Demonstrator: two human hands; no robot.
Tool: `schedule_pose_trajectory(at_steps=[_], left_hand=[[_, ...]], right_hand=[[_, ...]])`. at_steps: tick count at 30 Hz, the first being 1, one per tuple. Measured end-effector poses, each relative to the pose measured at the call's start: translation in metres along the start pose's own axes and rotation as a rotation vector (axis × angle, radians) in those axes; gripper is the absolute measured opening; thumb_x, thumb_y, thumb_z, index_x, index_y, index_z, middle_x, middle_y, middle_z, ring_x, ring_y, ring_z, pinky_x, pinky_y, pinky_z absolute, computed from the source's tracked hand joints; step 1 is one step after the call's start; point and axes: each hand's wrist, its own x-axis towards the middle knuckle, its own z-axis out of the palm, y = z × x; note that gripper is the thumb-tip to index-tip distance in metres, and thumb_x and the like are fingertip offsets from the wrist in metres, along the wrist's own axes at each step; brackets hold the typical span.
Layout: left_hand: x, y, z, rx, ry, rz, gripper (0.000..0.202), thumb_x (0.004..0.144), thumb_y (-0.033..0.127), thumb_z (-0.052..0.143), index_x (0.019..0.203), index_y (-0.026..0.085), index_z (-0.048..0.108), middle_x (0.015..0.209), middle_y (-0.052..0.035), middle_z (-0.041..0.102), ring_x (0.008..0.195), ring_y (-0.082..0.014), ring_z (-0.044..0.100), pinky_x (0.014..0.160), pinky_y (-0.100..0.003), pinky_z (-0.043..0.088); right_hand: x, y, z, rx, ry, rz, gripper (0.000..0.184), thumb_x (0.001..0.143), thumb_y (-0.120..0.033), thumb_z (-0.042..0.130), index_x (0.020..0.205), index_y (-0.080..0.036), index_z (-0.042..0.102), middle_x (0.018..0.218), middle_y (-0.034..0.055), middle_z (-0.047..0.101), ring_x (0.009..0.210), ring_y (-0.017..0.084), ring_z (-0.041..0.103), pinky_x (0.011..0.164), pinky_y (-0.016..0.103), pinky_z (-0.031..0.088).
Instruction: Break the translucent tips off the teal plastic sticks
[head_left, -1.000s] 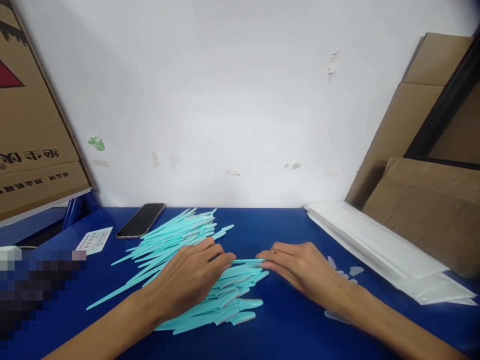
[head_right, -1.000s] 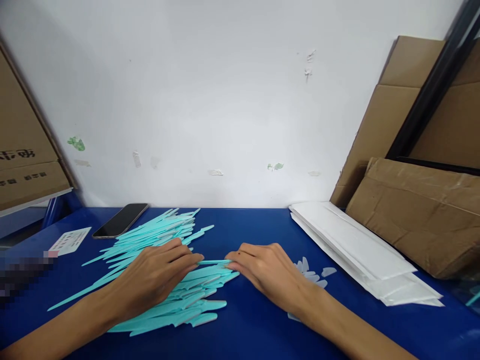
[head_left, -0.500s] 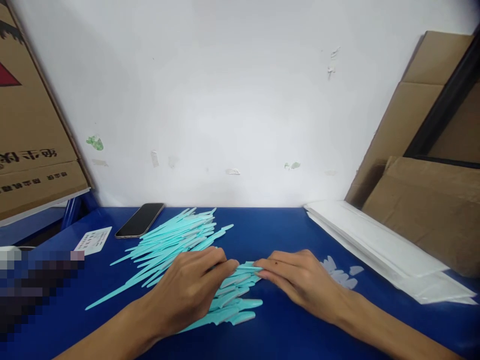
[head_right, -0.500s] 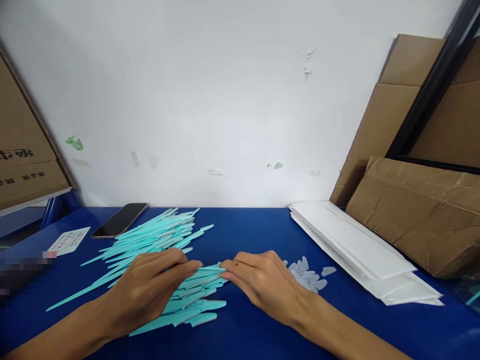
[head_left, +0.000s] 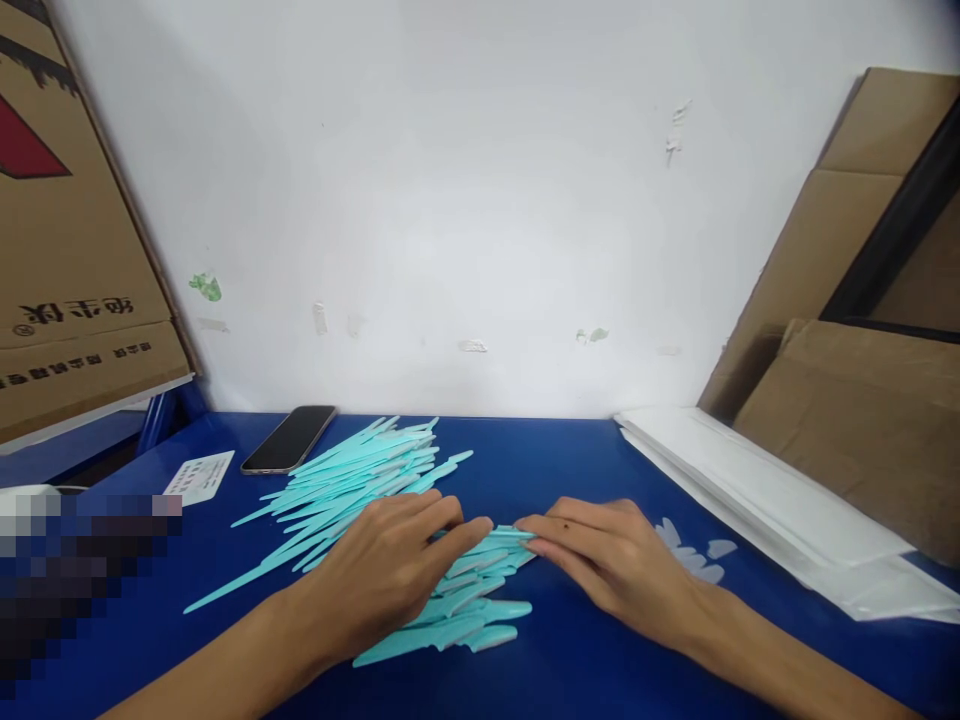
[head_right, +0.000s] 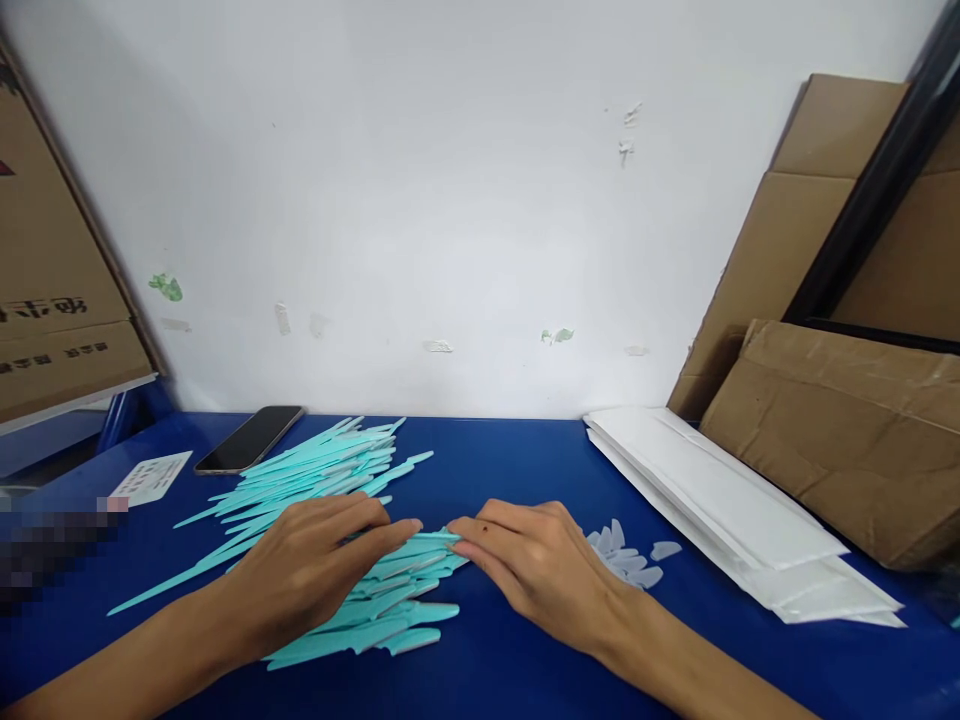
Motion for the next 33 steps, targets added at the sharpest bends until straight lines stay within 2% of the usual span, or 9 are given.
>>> schedule_pose_trajectory(at_steps=[3, 6, 9, 12, 15, 19, 23, 27, 33], left_hand=[[0.001, -0.001, 0.0, 0.076, -0.094, 0.003, 0.048, 0.089, -0.009, 0.037, 0.125, 0.017, 0.055, 0.089, -0.0042, 0.064, 0.075, -0.0207, 0.056, 0.069, -0.036, 0.045], [0.001, -0.009, 0.0, 0.139, -0.113, -0.035, 0.048, 0.085, -0.011, 0.037, 0.119, 0.018, 0.057, 0.094, -0.006, 0.066, 0.087, -0.0245, 0.057, 0.081, -0.042, 0.044], [-0.001, -0.029, -0.004, 0.212, -0.125, -0.111, 0.042, 0.089, -0.007, 0.039, 0.116, 0.018, 0.059, 0.093, -0.0068, 0.067, 0.082, -0.0237, 0.056, 0.075, -0.038, 0.042], [-0.005, -0.054, -0.011, 0.306, -0.19, -0.295, 0.033, 0.096, 0.004, 0.04, 0.115, 0.017, 0.063, 0.091, -0.0094, 0.067, 0.081, -0.0266, 0.057, 0.073, -0.038, 0.041], [-0.011, -0.074, -0.019, 0.346, -0.288, -0.461, 0.032, 0.101, 0.014, 0.038, 0.116, 0.017, 0.066, 0.098, -0.0126, 0.066, 0.085, -0.0285, 0.061, 0.072, -0.037, 0.042], [-0.016, -0.089, -0.024, 0.36, -0.452, -0.568, 0.032, 0.102, 0.018, 0.036, 0.107, 0.018, 0.068, 0.087, -0.0103, 0.065, 0.078, -0.0268, 0.064, 0.064, -0.033, 0.037], [-0.021, -0.095, -0.022, 0.351, -0.526, -0.554, 0.031, 0.102, 0.019, 0.036, 0.096, 0.018, 0.066, 0.08, -0.01, 0.064, 0.07, -0.0265, 0.062, 0.059, -0.032, 0.033], [-0.023, -0.094, -0.019, 0.312, -0.523, -0.566, 0.033, 0.102, 0.02, 0.036, 0.095, 0.019, 0.068, 0.08, -0.0098, 0.065, 0.069, -0.0278, 0.064, 0.059, -0.033, 0.034], [-0.019, -0.086, -0.016, 0.304, -0.456, -0.539, 0.033, 0.104, 0.023, 0.037, 0.108, 0.016, 0.069, 0.091, -0.0126, 0.068, 0.087, -0.0312, 0.065, 0.072, -0.038, 0.045]], right_hand=[[0.003, -0.001, -0.001, -0.013, -0.018, 0.002, 0.027, 0.108, -0.031, 0.048, 0.12, -0.024, 0.071, 0.089, 0.0026, 0.075, 0.069, 0.013, 0.068, 0.059, 0.024, 0.044], [0.005, 0.0, -0.004, -0.038, -0.03, 0.044, 0.027, 0.106, -0.034, 0.053, 0.129, -0.025, 0.066, 0.091, 0.002, 0.075, 0.069, 0.013, 0.069, 0.06, 0.024, 0.045], [0.006, 0.003, -0.006, -0.034, 0.045, 0.122, 0.032, 0.106, -0.033, 0.052, 0.135, -0.024, 0.059, 0.094, 0.0025, 0.076, 0.064, 0.013, 0.066, 0.057, 0.024, 0.044], [0.006, 0.006, -0.008, -0.025, 0.097, 0.164, 0.029, 0.106, -0.029, 0.048, 0.132, -0.024, 0.059, 0.097, 0.0037, 0.075, 0.06, 0.011, 0.064, 0.054, 0.024, 0.043], [0.006, 0.006, -0.007, -0.031, 0.07, 0.159, 0.028, 0.106, -0.029, 0.047, 0.13, -0.024, 0.061, 0.094, 0.0031, 0.075, 0.056, 0.011, 0.062, 0.053, 0.024, 0.043], [0.005, 0.005, -0.005, -0.045, 0.013, 0.141, 0.028, 0.107, -0.027, 0.045, 0.126, -0.026, 0.064, 0.092, 0.0022, 0.075, 0.054, 0.011, 0.06, 0.056, 0.026, 0.044], [0.005, 0.006, -0.005, -0.049, -0.01, 0.146, 0.028, 0.106, -0.026, 0.045, 0.124, -0.025, 0.066, 0.1, 0.0036, 0.075, 0.062, 0.013, 0.064, 0.057, 0.026, 0.043], [0.005, 0.007, -0.005, -0.046, -0.033, 0.157, 0.027, 0.106, -0.026, 0.045, 0.123, -0.025, 0.067, 0.099, 0.0033, 0.074, 0.061, 0.012, 0.062, 0.057, 0.026, 0.043], [0.006, 0.007, -0.007, -0.046, -0.048, 0.159, 0.026, 0.106, -0.026, 0.046, 0.123, -0.025, 0.067, 0.1, 0.0029, 0.074, 0.063, 0.013, 0.062, 0.059, 0.027, 0.042]])
